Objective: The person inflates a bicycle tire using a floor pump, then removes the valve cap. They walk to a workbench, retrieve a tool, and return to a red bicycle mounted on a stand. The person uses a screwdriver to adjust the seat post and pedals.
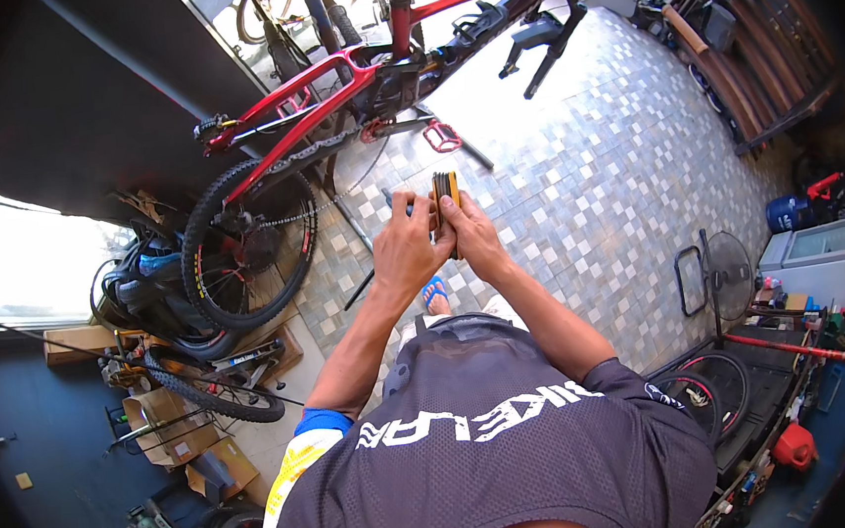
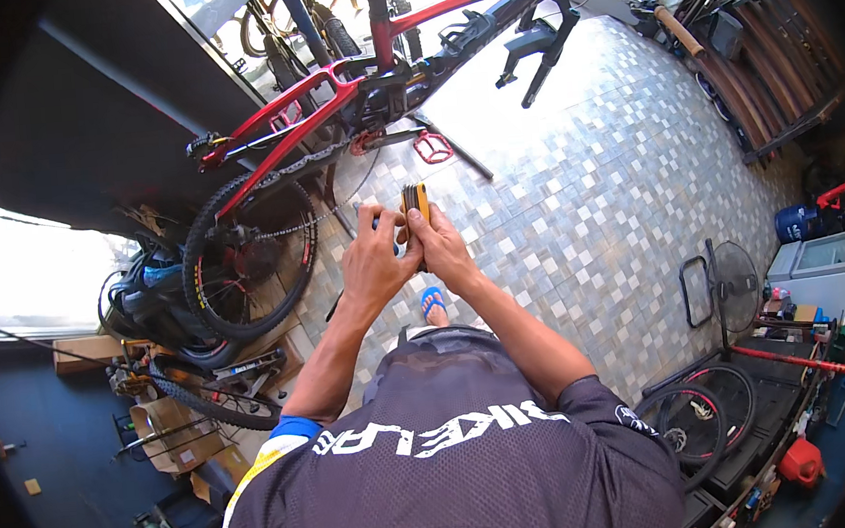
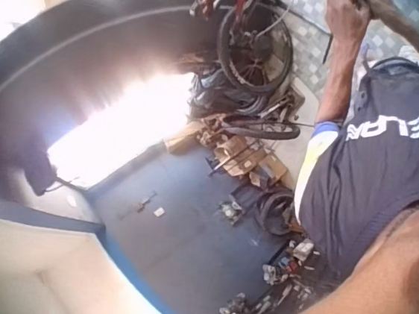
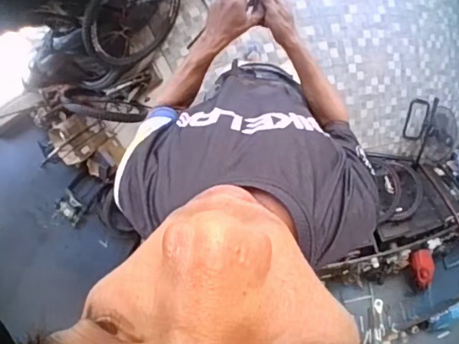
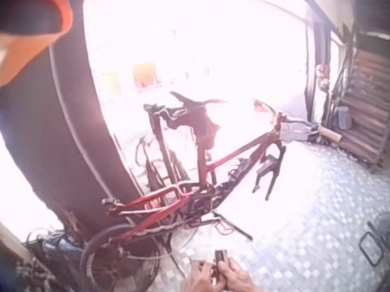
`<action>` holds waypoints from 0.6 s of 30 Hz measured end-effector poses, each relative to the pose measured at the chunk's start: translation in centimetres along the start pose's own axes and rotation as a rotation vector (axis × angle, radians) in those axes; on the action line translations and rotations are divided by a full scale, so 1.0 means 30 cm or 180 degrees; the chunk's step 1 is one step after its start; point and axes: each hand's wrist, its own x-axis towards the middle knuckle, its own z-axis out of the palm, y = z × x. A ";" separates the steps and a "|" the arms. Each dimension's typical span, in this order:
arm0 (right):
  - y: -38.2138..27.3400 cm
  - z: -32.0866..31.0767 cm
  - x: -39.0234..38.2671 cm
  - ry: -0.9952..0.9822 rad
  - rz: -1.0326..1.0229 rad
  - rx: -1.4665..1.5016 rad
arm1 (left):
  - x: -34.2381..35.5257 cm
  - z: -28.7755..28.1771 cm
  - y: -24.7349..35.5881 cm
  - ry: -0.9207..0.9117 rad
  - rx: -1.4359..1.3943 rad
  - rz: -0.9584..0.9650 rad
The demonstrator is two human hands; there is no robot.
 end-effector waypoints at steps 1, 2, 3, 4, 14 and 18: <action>0.015 0.001 0.029 -0.0031 0.0049 0.0005 | 0.017 0.002 -0.020 -0.0053 0.0009 -0.0001; 0.023 0.000 0.057 -0.0057 0.0087 -0.0002 | 0.037 0.006 -0.040 -0.0098 0.0007 0.0009; 0.029 -0.006 0.089 -0.0088 0.0127 -0.0008 | 0.063 0.011 -0.060 -0.0140 0.0007 0.0015; 0.026 -0.028 0.124 -0.0179 0.0347 0.0068 | 0.094 0.019 -0.084 -0.0132 -0.0050 0.0039; 0.070 -0.219 0.475 -0.1510 0.0806 -0.0683 | 0.460 0.143 -0.344 -0.0019 -0.1189 -0.0329; 0.029 -0.278 0.598 -0.1510 0.1390 -0.0104 | 0.576 0.251 -0.433 -0.0396 -0.2098 -0.1023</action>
